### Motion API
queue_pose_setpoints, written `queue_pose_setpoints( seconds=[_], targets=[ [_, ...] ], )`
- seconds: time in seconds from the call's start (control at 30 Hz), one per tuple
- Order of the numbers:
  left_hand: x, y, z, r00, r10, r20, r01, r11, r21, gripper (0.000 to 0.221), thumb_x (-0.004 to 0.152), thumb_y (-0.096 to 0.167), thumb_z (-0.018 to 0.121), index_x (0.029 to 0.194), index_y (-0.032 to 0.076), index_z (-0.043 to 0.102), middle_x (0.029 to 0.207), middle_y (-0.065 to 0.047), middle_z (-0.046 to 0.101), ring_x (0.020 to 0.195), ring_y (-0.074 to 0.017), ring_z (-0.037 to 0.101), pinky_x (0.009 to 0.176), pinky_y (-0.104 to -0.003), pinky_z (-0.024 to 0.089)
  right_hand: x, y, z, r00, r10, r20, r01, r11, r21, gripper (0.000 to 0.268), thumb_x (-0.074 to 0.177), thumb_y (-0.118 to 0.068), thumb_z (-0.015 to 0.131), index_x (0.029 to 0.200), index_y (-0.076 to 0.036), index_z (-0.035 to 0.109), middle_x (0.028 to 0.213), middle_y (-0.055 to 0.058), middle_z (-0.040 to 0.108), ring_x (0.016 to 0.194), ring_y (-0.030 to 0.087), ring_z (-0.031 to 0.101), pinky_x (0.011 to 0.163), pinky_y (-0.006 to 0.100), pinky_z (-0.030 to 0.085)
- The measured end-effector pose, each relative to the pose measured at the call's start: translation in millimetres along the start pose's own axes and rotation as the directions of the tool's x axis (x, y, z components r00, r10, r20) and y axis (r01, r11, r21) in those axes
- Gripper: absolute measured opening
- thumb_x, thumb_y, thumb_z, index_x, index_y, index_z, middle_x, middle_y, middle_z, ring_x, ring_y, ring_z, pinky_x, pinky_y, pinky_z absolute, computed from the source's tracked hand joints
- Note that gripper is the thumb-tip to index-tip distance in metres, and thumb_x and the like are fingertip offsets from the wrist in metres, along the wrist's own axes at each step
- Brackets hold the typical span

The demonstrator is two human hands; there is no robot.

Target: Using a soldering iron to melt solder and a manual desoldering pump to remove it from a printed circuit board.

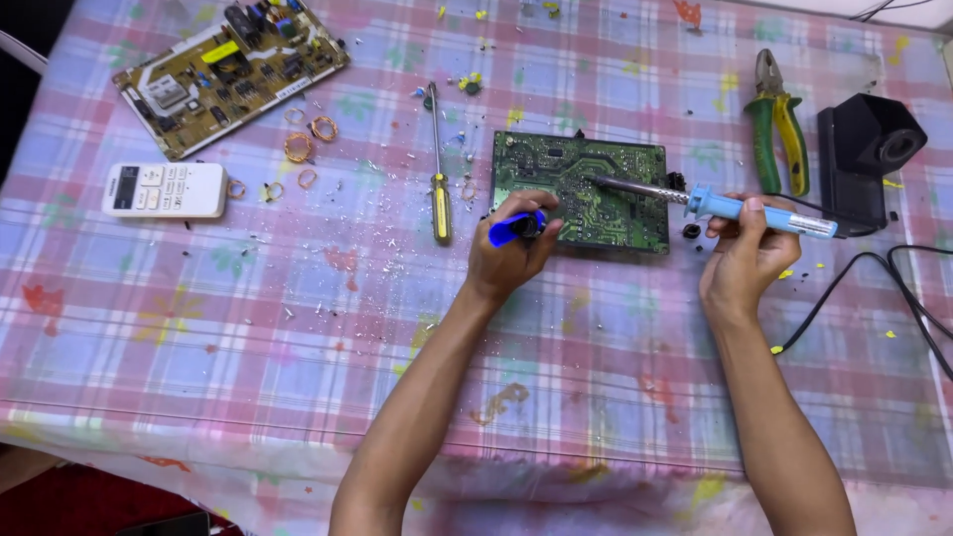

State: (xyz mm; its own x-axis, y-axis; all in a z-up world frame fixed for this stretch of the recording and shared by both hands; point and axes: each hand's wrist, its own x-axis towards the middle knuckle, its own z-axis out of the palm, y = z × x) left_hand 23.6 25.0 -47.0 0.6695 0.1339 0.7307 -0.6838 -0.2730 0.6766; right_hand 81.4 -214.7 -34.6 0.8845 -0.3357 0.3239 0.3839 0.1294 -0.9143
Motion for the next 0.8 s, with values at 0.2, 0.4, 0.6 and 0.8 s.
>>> queue_pose_setpoints(
  seconds=[0.2,0.4,0.6,0.8],
  targets=[
    [0.4,1.5,1.1,1.0,-0.019,-0.008,0.019,1.0,-0.025,0.023,0.089,0.022,0.055,0.094,0.005,0.041,0.1,-0.012,0.059,0.094,-0.0287,0.063,0.079,-0.033,0.053,-1.4,-3.6,-1.9,1.0,0.007,0.013,-0.008,1.0,0.018,0.005,0.093,-0.01,0.052,0.089,-0.008,0.048,0.083,0.012,0.057,0.056,0.016,0.052,0.051,0.024,0.045],
    [2.0,-2.8,2.4,1.0,0.013,-0.028,-0.015,0.997,-0.07,0.022,0.09,0.017,0.054,0.1,0.006,0.038,0.101,-0.013,0.058,0.097,-0.0281,0.062,0.084,-0.034,0.052,-0.3,0.2,-3.6,1.0,-0.004,0.024,0.004,1.0,0.015,0.007,0.093,-0.01,0.053,0.089,-0.008,0.048,0.081,0.011,0.057,0.056,0.014,0.053,0.05,0.023,0.045],
    [6.7,4.9,1.2,0.998,-0.033,-0.048,0.029,0.996,-0.079,0.018,0.09,0.017,0.054,0.096,0.004,0.044,0.099,-0.013,0.059,0.094,-0.0261,0.062,0.082,-0.031,0.053,0.7,-4.6,-1.4,0.999,0.036,0.003,-0.036,0.999,0.0,0.009,0.092,-0.011,0.053,0.085,-0.007,0.048,0.079,0.012,0.058,0.054,0.014,0.052,0.049,0.024,0.043],
    [8.1,8.7,0.7,0.995,-0.084,-0.055,0.079,0.993,-0.091,0.017,0.09,0.016,0.054,0.098,0.004,0.045,0.099,-0.012,0.059,0.096,-0.024,0.062,0.081,-0.028,0.053,2.5,-2.7,-2.2,0.999,0.037,0.004,-0.037,0.999,-0.005,0.009,0.092,-0.01,0.052,0.085,-0.006,0.05,0.079,0.01,0.058,0.054,0.013,0.052,0.048,0.023,0.043]
  ],
)
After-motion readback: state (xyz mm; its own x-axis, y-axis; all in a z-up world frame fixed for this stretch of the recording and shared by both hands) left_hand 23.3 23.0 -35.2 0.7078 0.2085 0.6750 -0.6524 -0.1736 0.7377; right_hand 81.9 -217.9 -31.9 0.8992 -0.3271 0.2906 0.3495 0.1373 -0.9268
